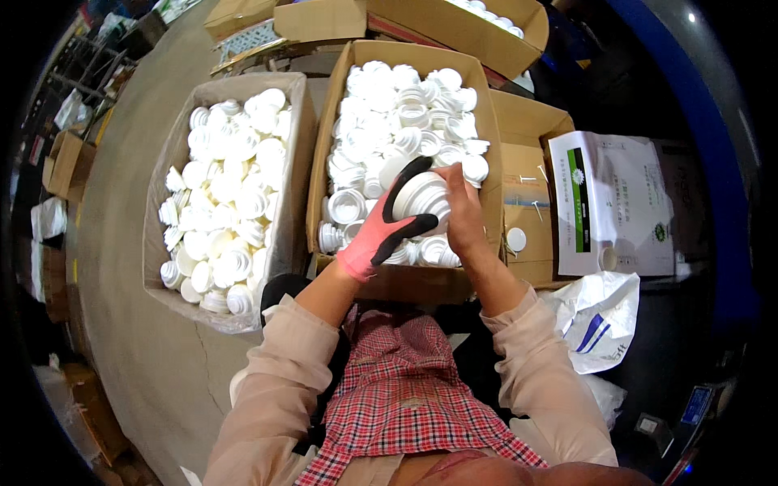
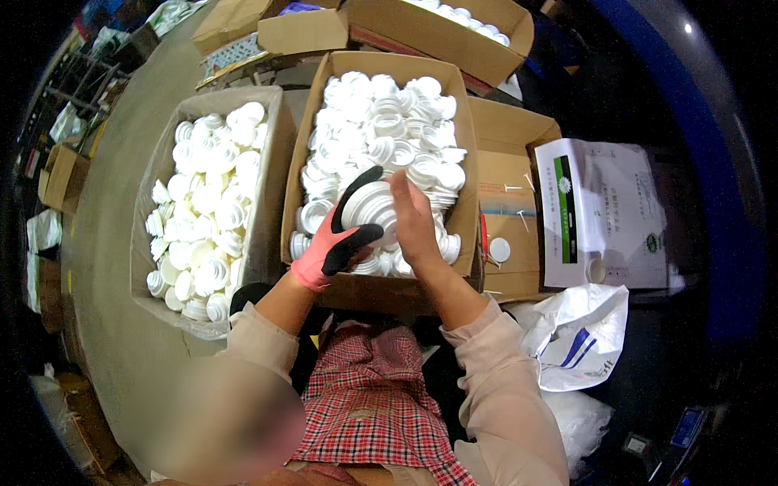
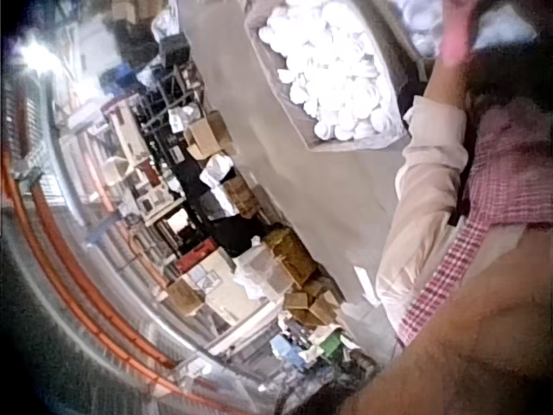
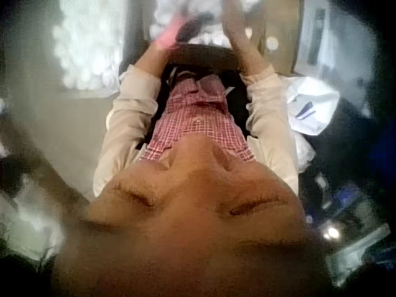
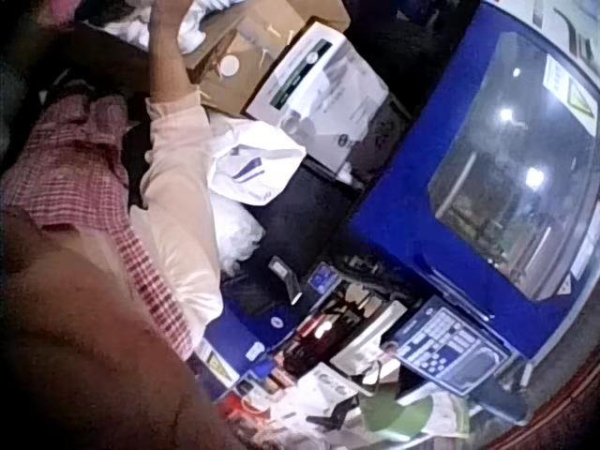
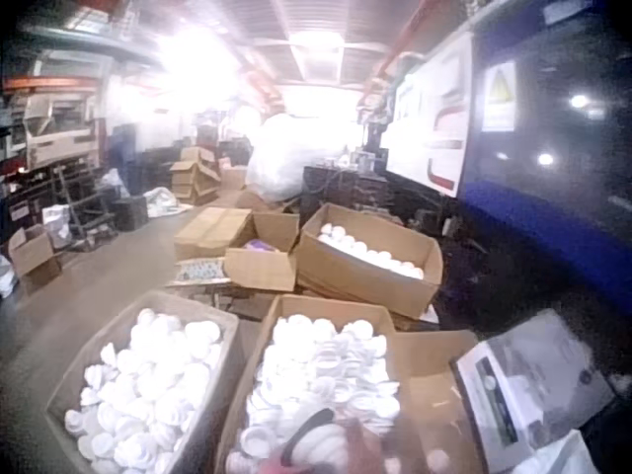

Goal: The person sits on the floor and repeatedly picks up white plastic cups and lids from cardboard boxes. They stack the cups and lids into small bundles and place them back into the boxes.

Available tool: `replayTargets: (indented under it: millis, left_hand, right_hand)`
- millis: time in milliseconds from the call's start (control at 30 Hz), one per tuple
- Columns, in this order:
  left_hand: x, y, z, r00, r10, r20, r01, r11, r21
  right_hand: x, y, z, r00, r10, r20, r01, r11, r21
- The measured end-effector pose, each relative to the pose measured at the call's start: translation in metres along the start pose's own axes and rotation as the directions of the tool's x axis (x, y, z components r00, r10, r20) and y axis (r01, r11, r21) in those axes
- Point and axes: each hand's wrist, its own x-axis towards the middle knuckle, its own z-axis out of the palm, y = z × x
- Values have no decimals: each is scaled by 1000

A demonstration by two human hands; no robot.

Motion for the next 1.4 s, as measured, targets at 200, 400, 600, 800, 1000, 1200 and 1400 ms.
replayTargets:
  millis: [200, 400, 600, 800, 1000, 1200, 1400]
  left_hand:
    - [-1, -28, 8, 961, 94, -260, 130, 674, 727]
    - [5, -51, 1, 946, 143, -291, 81, 765, 639]
    - [8, -26, -48, 901, 347, -260, -403, 891, -207]
    - [2, -4, -92, 793, 22, -609, -478, 641, -600]
    - [8, -20, -81, 875, 178, -450, -341, 887, -311]
    - [3, -18, -68, 934, 82, -349, -181, 948, -261]
    - [12, -11, -81, 890, -238, -389, -70, 773, -631]
  right_hand:
    - [12, 3, -6, 930, -244, -274, 198, 962, -186]
    - [19, 10, -9, 953, -194, -234, 150, 970, -191]
    - [58, 48, -39, 978, -210, 2, 209, 975, 69]
    - [98, 144, -31, 979, -191, 64, 177, 661, -730]
    - [144, 212, 7, 913, 322, -250, -339, 940, -25]
    - [151, 192, 11, 952, 297, -74, -302, 952, -59]
    - [104, 67, 22, 884, -351, 308, 447, 828, -339]
